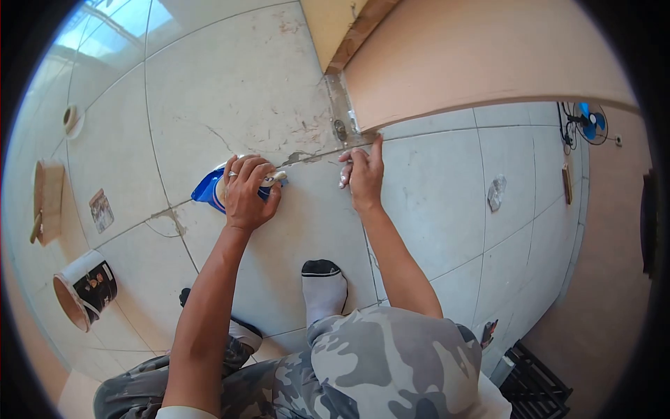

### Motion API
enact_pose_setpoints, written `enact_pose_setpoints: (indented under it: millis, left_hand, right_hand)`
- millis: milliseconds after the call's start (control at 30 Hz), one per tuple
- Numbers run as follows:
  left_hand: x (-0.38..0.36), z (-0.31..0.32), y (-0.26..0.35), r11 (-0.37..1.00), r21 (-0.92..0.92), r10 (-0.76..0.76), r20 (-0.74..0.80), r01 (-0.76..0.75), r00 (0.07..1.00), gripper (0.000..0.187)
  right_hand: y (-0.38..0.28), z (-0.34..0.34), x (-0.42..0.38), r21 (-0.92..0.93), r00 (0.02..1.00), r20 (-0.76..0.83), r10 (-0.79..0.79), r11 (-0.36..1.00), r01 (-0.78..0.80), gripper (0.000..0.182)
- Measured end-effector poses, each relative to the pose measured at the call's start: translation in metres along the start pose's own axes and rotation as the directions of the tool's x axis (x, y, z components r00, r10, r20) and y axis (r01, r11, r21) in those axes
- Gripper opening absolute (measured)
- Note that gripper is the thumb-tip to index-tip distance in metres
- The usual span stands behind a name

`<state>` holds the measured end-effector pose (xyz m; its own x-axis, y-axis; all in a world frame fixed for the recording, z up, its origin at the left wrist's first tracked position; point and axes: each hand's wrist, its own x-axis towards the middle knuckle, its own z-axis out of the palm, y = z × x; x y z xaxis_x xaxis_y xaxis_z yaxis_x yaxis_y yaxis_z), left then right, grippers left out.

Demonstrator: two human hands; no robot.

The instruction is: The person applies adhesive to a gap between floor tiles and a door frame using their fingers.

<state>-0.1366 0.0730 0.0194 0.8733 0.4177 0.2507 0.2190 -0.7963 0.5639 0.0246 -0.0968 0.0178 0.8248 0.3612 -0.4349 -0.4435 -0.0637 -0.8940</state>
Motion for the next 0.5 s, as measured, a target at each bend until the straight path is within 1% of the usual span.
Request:
enact_pose_setpoints:
  millis: [133,200,233,267,333,367,500]
  left_hand:
    - [0.000,0.000,0.001,1.000,0.014,0.014,-0.002,-0.014,1.000,0.028]
    - [0.001,0.001,0.001,0.999,0.020,0.026,-0.005,-0.026,1.000,0.028]
    - [0.000,0.001,0.001,0.999,0.024,0.029,-0.012,-0.029,0.999,0.028]
    - [0.000,0.002,0.001,0.999,0.022,0.034,-0.008,-0.034,0.999,0.028]
    - [0.001,0.002,0.002,0.999,0.036,0.019,-0.007,-0.019,1.000,0.027]
    - [0.001,0.003,0.003,0.999,0.037,0.023,-0.005,-0.023,1.000,0.027]
    - [0.002,0.001,0.003,0.999,0.035,0.018,0.000,-0.018,1.000,0.026]
  right_hand:
    - [-0.002,0.010,0.004,0.051,0.999,-0.039,0.011,0.999,-0.009,0.075]
    - [-0.004,0.012,0.004,-0.056,1.000,-0.005,0.004,0.998,-0.004,0.075]
    - [-0.004,0.013,0.003,-0.149,1.000,-0.001,0.017,0.989,-0.017,0.076]
    - [-0.004,0.015,0.003,-0.146,1.000,-0.006,0.017,0.989,-0.018,0.076]
    - [0.002,0.015,0.005,-0.224,1.000,-0.004,0.015,0.975,-0.015,0.077]
    - [0.007,0.013,0.006,-0.227,1.000,0.027,-0.011,0.974,0.017,0.076]
    - [0.005,0.012,-0.002,-0.231,1.000,0.003,-0.024,0.973,0.024,0.077]
